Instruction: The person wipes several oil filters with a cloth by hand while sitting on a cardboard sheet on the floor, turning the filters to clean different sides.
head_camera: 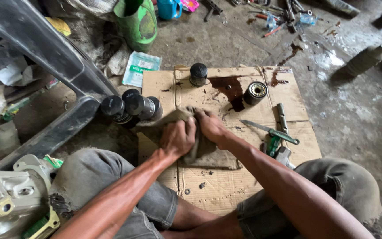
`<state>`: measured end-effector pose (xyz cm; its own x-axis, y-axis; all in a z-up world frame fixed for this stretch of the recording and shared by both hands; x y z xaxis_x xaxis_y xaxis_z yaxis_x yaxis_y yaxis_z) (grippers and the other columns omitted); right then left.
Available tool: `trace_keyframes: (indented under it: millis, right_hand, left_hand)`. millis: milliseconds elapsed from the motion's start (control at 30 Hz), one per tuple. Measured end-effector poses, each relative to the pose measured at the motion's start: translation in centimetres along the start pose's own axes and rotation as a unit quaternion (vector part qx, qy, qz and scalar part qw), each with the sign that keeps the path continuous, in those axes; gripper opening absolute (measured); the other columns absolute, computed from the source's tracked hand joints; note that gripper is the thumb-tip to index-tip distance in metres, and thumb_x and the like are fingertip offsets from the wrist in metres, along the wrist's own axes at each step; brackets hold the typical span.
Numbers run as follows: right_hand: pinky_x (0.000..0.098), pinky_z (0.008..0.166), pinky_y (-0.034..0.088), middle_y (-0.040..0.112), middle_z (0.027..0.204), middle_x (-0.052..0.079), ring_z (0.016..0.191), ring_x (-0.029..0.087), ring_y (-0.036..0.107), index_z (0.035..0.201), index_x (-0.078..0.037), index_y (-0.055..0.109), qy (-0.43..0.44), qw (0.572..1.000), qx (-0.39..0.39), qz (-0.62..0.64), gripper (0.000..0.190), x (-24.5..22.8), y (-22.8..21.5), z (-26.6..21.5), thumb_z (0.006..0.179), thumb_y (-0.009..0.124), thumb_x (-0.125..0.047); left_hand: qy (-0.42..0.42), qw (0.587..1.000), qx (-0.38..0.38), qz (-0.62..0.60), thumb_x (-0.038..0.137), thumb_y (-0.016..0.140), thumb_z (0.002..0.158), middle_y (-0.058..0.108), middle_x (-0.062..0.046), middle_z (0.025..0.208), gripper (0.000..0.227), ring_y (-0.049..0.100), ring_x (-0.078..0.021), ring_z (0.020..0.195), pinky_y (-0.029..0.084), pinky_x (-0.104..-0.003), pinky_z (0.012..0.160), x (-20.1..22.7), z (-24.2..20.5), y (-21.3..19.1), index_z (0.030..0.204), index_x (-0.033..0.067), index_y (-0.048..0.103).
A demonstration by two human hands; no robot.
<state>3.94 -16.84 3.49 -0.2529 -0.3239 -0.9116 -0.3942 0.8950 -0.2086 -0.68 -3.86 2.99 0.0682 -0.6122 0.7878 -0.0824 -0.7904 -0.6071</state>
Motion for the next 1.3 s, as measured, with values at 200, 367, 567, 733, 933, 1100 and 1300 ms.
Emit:
trace_keyframes:
  millis: [200, 367, 567, 733, 933, 1100, 1300]
  right_hand:
    - [0.0381, 0.065, 0.063, 0.071, 0.094, 0.018, 0.071, 0.023, 0.068, 0.118, 0.009, 0.064, 0.156, 0.986, -0.051, 0.008, 0.045, 3.5, -1.8, 1.7, 0.105, 0.03, -0.016]
    - [0.0383, 0.064, 0.062, 0.069, 0.091, 0.014, 0.069, 0.02, 0.063, 0.127, 0.0, 0.063, 0.156, 0.983, 0.005, 0.097, 0.048, 2.9, -3.7, 0.7, 0.107, 0.035, -0.033]
    - [0.0392, 0.074, 0.064, 0.071, 0.119, 0.015, 0.086, 0.024, 0.072, 0.152, -0.014, 0.044, 0.1, 0.977, 0.062, -0.179, 0.056, -1.3, -9.0, 0.0, 0.103, 0.045, -0.041]
    - [0.0391, 0.093, 0.055, 0.072, 0.127, 0.017, 0.107, 0.023, 0.07, 0.147, -0.008, 0.054, 0.023, 0.973, 0.035, -0.227, 0.052, -0.9, -7.9, -0.1, 0.108, 0.047, -0.041]
    - [0.047, 0.097, 0.057, 0.065, 0.13, 0.019, 0.111, 0.03, 0.066, 0.154, -0.01, 0.039, -0.01, 0.967, -0.133, 0.218, 0.066, -2.4, -5.2, -1.2, 0.094, 0.062, -0.022]
    - [0.0536, 0.103, 0.047, 0.05, 0.147, 0.009, 0.127, 0.027, 0.057, 0.155, -0.014, 0.031, -0.092, 0.986, -0.13, -0.056, 0.089, -4.0, -2.3, -3.2, 0.079, 0.078, -0.019]
    - [0.058, 0.102, 0.046, 0.051, 0.144, 0.021, 0.123, 0.037, 0.056, 0.157, -0.013, 0.031, -0.165, 0.936, -0.138, -0.279, 0.075, -4.1, 0.2, -4.4, 0.097, 0.058, -0.048]
  left_hand:
    - [0.341, 0.918, 0.195, 0.063, 0.024, 0.047, 0.105, 0.066, -0.017, 0.085, 0.028, 0.062, -0.0323, 0.073, 0.053, -0.046, 0.066, 4.4, -2.0, -1.4, 0.096, 0.004, 0.065]
    - [0.163, 0.973, 0.152, -0.06, 0.031, 0.041, 0.102, 0.064, -0.01, 0.087, 0.032, 0.064, -0.0296, 0.071, 0.054, -0.046, 0.063, 0.9, 0.6, -2.1, 0.1, 0.0058, 0.062]
    - [-0.106, 0.945, 0.141, -0.276, 0.044, 0.04, 0.103, 0.065, -0.015, 0.091, 0.053, 0.06, -0.0245, 0.085, 0.049, -0.042, 0.079, -4.5, 2.2, -2.3, 0.097, -0.0023, 0.064]
    - [-0.257, 0.88, 0.046, -0.396, 0.044, 0.045, 0.096, 0.069, -0.011, 0.109, 0.048, 0.06, -0.0215, 0.1, 0.049, -0.04, 0.094, -5.5, 2.5, -0.8, 0.106, 0.0039, 0.068]
    - [-0.327, 0.839, -0.011, -0.435, 0.046, 0.041, 0.097, 0.07, -0.014, 0.118, 0.051, 0.064, -0.0256, 0.109, 0.052, -0.043, 0.096, -6.2, 2.4, -0.1, 0.113, 0.0055, 0.067]
    - [-0.297, 0.832, -0.047, -0.466, 0.044, 0.022, 0.104, 0.066, -0.017, 0.123, 0.053, 0.067, -0.0276, 0.116, 0.062, -0.047, 0.093, -6.9, 2.9, 1.9, 0.126, 0.0099, 0.056]
    - [-0.183, 0.628, -0.297, -0.695, 0.056, 0.028, 0.108, 0.072, -0.002, 0.07, 0.059, 0.07, -0.0154, 0.06, 0.061, -0.037, 0.057, -3.8, 3.0, 3.0, 0.095, 0.0149, 0.067]
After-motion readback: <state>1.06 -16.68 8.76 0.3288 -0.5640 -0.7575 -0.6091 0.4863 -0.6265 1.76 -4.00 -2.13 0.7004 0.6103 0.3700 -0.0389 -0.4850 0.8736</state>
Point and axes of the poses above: each hand's wrist, its own z-axis towards the middle knuckle, its own y-axis out of the palm, x = y × z, the point moved 5 cm from there along z, towards the middle knuckle
